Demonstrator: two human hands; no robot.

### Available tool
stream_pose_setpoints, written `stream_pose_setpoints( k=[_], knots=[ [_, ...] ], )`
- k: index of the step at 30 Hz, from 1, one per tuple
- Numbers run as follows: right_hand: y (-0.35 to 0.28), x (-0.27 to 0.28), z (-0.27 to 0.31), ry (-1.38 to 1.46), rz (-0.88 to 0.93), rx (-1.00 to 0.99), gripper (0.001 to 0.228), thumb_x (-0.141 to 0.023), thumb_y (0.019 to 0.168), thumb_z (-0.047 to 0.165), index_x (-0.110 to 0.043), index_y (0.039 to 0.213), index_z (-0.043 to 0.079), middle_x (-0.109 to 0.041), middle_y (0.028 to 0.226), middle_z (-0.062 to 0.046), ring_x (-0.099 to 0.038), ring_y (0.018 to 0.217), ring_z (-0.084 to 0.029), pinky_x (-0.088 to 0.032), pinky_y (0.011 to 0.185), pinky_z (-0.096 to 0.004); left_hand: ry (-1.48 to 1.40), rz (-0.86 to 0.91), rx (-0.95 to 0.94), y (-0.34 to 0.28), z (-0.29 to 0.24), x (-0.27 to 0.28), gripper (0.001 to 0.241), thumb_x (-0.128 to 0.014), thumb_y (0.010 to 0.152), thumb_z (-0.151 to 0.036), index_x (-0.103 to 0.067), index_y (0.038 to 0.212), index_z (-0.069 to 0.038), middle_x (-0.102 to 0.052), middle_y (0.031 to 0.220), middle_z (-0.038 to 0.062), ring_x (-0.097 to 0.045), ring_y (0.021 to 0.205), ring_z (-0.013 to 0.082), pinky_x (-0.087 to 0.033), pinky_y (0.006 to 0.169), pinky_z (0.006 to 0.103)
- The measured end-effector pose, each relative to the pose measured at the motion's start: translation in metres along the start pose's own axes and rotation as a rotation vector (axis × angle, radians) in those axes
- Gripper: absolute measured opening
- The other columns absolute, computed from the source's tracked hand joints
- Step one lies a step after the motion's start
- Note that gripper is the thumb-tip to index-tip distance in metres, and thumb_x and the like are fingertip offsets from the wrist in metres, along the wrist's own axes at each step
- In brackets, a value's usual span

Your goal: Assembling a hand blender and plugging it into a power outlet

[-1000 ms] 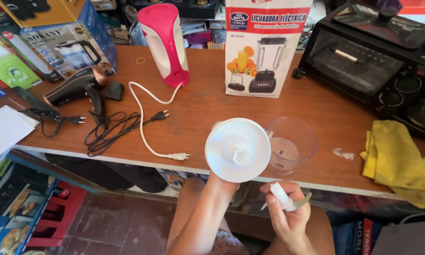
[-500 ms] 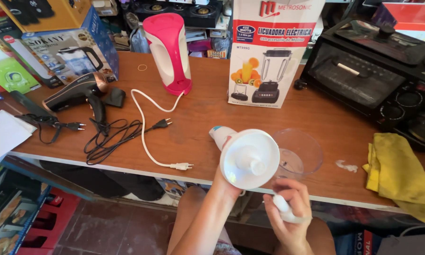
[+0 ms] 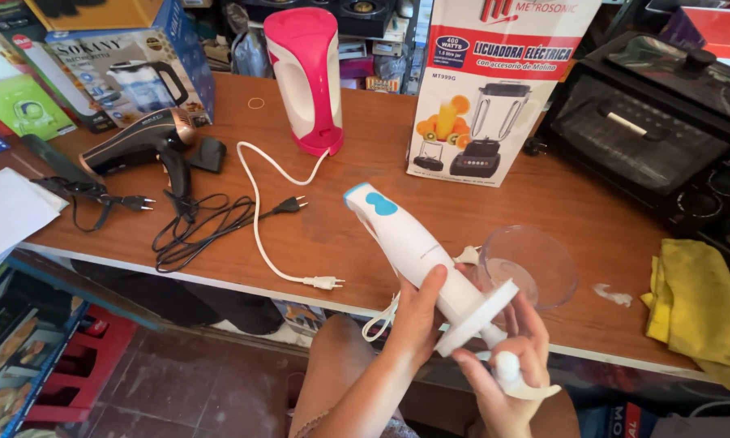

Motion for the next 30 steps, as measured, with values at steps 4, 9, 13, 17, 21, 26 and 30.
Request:
stream_pose_setpoints(
  k=[4,9,13,17,21,26,30],
  knots=[
    [0.000,0.004,-0.004,0.243,-0.119,-0.151,0.032,-0.077,0.076,0.014,-0.045,0.073,0.015,-0.037,0.162,-0.016,-0.036,0.157,-0.036,-0.042,0.123,-0.055,0.023,0.097,-0.110,-0.007,-0.007,-0.001,0.052,-0.070,0.089,-0.025,-0.046,0.133,-0.008,-0.071,0.110,0.017,-0.072,0.086,0.0285,-0.061,0.081,0.0435],
    [-0.005,0.009,-0.032,0.800,-0.027,-0.400,0.052,-0.089,0.082,0.028,-0.061,0.116,-0.001,-0.028,0.172,-0.018,-0.039,0.149,-0.034,-0.034,0.120,-0.050,0.246,0.259,-0.380,-0.019,-0.017,-0.004,0.046,-0.074,0.090,-0.029,-0.059,0.124,-0.002,-0.071,0.115,0.012,-0.076,0.098,0.0252,-0.061,0.086,0.0389],
    [-0.026,0.018,-0.053,0.838,-0.197,-0.596,0.082,-0.089,0.072,0.024,-0.051,0.139,-0.001,-0.065,0.133,-0.024,-0.062,0.123,-0.035,-0.049,0.108,-0.049,0.260,0.255,-0.378,-0.029,-0.016,-0.009,0.047,-0.074,0.090,-0.025,-0.059,0.127,-0.002,-0.070,0.121,0.011,-0.075,0.101,0.0258,-0.061,0.087,0.0395],
    [-0.018,0.008,-0.036,0.908,-0.124,-0.689,0.094,-0.087,0.069,0.031,-0.044,0.148,0.002,-0.058,0.144,-0.024,-0.055,0.133,-0.039,-0.042,0.111,-0.052,0.257,0.320,-0.421,-0.039,-0.028,-0.017,0.045,-0.072,0.092,-0.028,-0.054,0.125,-0.002,-0.070,0.113,0.012,-0.074,0.096,0.0265,-0.061,0.087,0.0413],
    [-0.019,0.010,-0.035,0.889,-0.111,-0.595,0.091,-0.088,0.074,0.032,-0.046,0.148,-0.004,-0.063,0.136,-0.025,-0.061,0.124,-0.038,-0.049,0.104,-0.051,0.262,0.316,-0.355,-0.037,-0.033,-0.020,0.053,-0.074,0.089,-0.029,-0.048,0.128,-0.005,-0.071,0.111,0.013,-0.075,0.092,0.0286,-0.061,0.085,0.0414],
    [-0.032,0.033,-0.055,0.809,-0.200,-0.648,0.096,-0.081,0.069,0.035,-0.044,0.150,-0.002,-0.060,0.137,-0.024,-0.058,0.123,-0.037,-0.047,0.104,-0.054,0.318,0.224,-0.434,-0.019,-0.046,-0.020,0.041,-0.067,0.089,-0.023,-0.055,0.121,0.000,-0.075,0.102,0.016,-0.072,0.087,0.0226,-0.059,0.073,0.0357],
    [-0.066,0.077,-0.099,0.877,-0.268,-0.739,0.096,-0.072,0.070,0.033,-0.041,0.156,0.003,-0.055,0.145,-0.021,-0.053,0.129,-0.037,-0.040,0.109,-0.056,0.256,0.044,-0.347,0.010,-0.068,-0.011,0.054,-0.062,0.091,-0.015,-0.037,0.139,-0.007,-0.070,0.107,0.024,-0.076,0.085,0.0332,-0.065,0.077,0.0447]
  ],
)
Point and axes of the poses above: each hand's wrist, its own y-axis towards the middle knuckle, its own x-axis out of the back of the hand, z = x × y, the point moved 3 cm from there along y, towards the middle knuckle
